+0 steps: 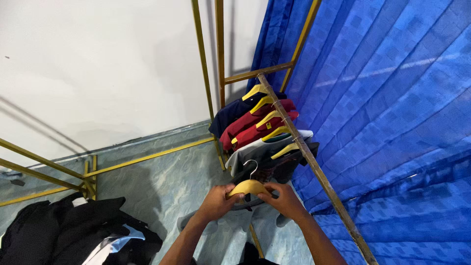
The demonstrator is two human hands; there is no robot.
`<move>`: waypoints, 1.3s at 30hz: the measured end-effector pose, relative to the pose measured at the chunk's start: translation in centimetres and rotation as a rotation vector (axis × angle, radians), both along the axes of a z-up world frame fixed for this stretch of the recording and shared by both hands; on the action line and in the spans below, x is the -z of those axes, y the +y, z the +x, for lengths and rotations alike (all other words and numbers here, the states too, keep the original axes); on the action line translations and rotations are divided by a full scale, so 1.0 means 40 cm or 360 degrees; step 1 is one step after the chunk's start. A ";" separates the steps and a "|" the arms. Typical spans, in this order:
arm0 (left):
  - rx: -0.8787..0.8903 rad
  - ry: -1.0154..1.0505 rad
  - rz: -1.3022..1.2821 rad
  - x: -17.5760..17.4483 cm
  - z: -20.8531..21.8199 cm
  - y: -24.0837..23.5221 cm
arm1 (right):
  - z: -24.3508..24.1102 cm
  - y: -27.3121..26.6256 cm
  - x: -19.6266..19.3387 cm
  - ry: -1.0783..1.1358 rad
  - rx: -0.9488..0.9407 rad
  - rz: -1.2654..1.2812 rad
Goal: The person picks up shirts from a pile on the floor, places each on a yellow hanger, and hangs them on a gold clothing rack. The person repeats this process for several shirts of different colors.
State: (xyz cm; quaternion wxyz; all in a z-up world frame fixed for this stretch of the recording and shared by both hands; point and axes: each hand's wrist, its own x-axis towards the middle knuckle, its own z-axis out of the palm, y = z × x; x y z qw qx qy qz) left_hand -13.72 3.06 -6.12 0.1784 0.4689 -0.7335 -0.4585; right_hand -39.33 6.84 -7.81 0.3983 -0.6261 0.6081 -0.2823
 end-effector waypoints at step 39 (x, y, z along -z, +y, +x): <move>0.0271 -0.0640 -0.0280 0.251 -0.405 -0.043 | -0.348 0.025 0.497 0.0782 0.1013 -0.0670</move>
